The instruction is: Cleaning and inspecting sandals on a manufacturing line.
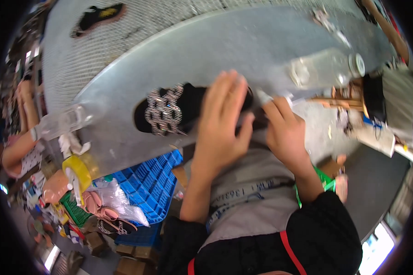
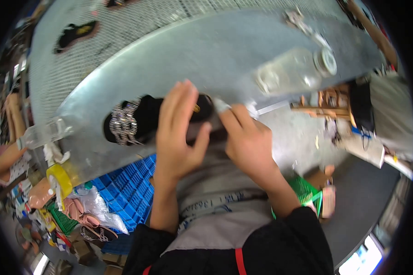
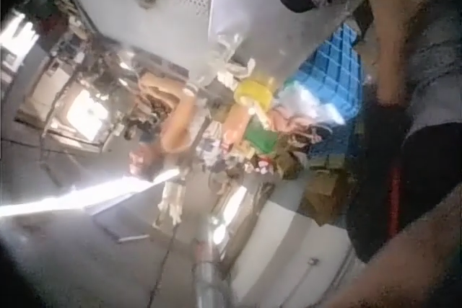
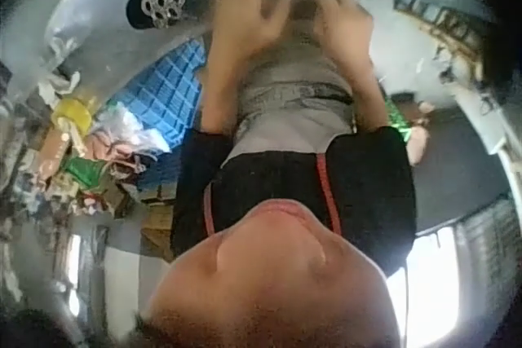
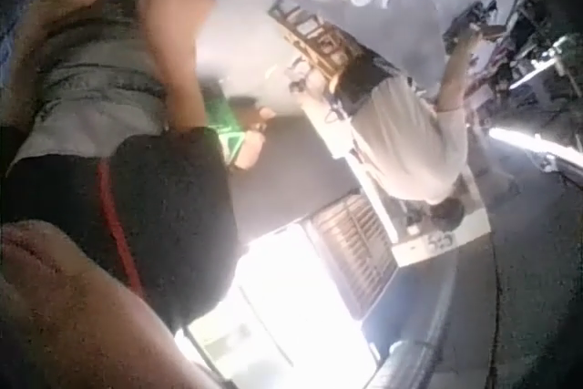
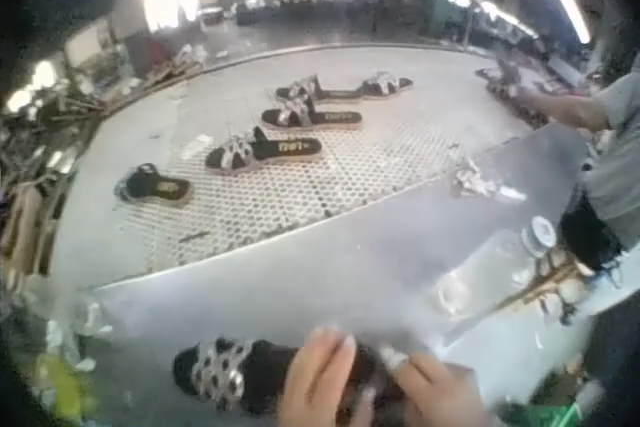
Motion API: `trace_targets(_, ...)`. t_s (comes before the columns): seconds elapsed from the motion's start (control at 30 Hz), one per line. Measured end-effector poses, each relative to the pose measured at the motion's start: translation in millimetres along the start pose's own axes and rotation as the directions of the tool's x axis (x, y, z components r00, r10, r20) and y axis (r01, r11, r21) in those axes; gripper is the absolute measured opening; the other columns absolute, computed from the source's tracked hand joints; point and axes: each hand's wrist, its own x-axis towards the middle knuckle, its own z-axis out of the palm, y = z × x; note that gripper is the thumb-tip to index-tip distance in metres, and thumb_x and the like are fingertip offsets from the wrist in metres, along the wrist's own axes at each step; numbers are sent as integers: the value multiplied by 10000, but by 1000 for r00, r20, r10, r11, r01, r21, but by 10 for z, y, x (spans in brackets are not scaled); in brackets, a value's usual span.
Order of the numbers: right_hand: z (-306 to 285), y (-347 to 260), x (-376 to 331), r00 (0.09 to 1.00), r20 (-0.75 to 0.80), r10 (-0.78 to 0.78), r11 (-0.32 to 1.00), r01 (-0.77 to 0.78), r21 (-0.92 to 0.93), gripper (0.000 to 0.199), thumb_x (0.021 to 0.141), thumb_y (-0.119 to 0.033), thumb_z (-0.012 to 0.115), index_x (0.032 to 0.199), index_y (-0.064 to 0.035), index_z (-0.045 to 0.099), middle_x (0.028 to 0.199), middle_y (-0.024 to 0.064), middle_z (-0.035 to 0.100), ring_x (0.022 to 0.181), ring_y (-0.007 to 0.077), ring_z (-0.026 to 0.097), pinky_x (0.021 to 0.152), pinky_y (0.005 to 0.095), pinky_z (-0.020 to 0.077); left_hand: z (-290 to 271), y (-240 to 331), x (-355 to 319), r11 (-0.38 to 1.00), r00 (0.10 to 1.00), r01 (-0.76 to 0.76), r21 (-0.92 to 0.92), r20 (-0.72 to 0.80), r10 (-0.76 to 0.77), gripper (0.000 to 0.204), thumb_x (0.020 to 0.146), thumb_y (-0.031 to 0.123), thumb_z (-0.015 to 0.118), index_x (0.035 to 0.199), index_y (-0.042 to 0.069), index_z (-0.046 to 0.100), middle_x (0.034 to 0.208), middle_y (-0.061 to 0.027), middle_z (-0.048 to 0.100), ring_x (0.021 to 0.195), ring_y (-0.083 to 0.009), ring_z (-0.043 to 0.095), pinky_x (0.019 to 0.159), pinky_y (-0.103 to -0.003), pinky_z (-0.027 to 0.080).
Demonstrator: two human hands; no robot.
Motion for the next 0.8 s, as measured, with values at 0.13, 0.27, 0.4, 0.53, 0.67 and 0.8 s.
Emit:
trace_targets(0.13, 288, 209, -95, 989, -135, -54, 998, 60, 36, 323, 701, 20, 654, 1019, -34, 647, 1094, 174, 658, 730, 341, 658, 562, 401, 514, -373, 692, 48, 781, 966, -56, -622, 163, 200, 473, 885, 67, 661, 1343, -40, 604, 1395, -260, 583, 1359, -468, 515, 1153, -531, 385)
trace_targets(0.27, 404, 290, -165, 969, -191, -158, 986, 165, 21, 381, 697, 45, 629, 1066, -25, 694, 1089, 146, 679, 774, 302, 680, 606, 398, 515, 32, 1649, 260, -89, 874, -36, -995, -75, 480, 555, 1049, 382, 439, 1418, -24, 518, 1446, -204, 511, 1356, -332, 500, 1114, -463, 404)
trace_targets(0.4, 420, 312, -108, 952, -227, -204, 976, 216, 26, 381, 675, 34, 632, 1049, -16, 681, 1052, 148, 668, 676, 294, 644, 537, 372, 483, 169, 1816, 395, -507, 777, 188, -841, -189, 601, 691, 1110, 492, 257, 1578, -9, 345, 1553, -215, 430, 1372, -356, 487, 1118, -425, 404)
trace_targets(0.53, 430, 306, -19, 930, -290, -225, 956, 268, 117, 374, 672, 46, 618, 1037, -11, 677, 1031, 138, 666, 626, 287, 612, 507, 368, 470, 180, 1847, 336, -463, 749, 301, -834, -94, 656, 692, 1109, 497, 259, 1585, -1, 328, 1567, -206, 410, 1373, -360, 485, 1123, -433, 400)
trace_targets(0.67, 341, 290, -30, 952, -231, -202, 960, 239, 145, 380, 678, 83, 604, 1048, 9, 650, 1037, 156, 650, 726, 337, 643, 563, 405, 494, 196, 1899, 311, -449, 734, 373, -812, -37, 678, 694, 1108, 501, 261, 1591, 7, 312, 1580, -197, 391, 1374, -363, 484, 1127, -442, 396)
trace_targets(0.8, 338, 293, -16, 951, -232, -205, 958, 244, 152, 375, 678, 84, 602, 1041, 8, 657, 1036, 160, 651, 723, 344, 644, 563, 405, 496, 174, 1926, 297, -444, 721, 432, -785, 5, 693, 696, 1106, 506, 264, 1598, 15, 295, 1594, -188, 371, 1375, -367, 483, 1132, -450, 392)
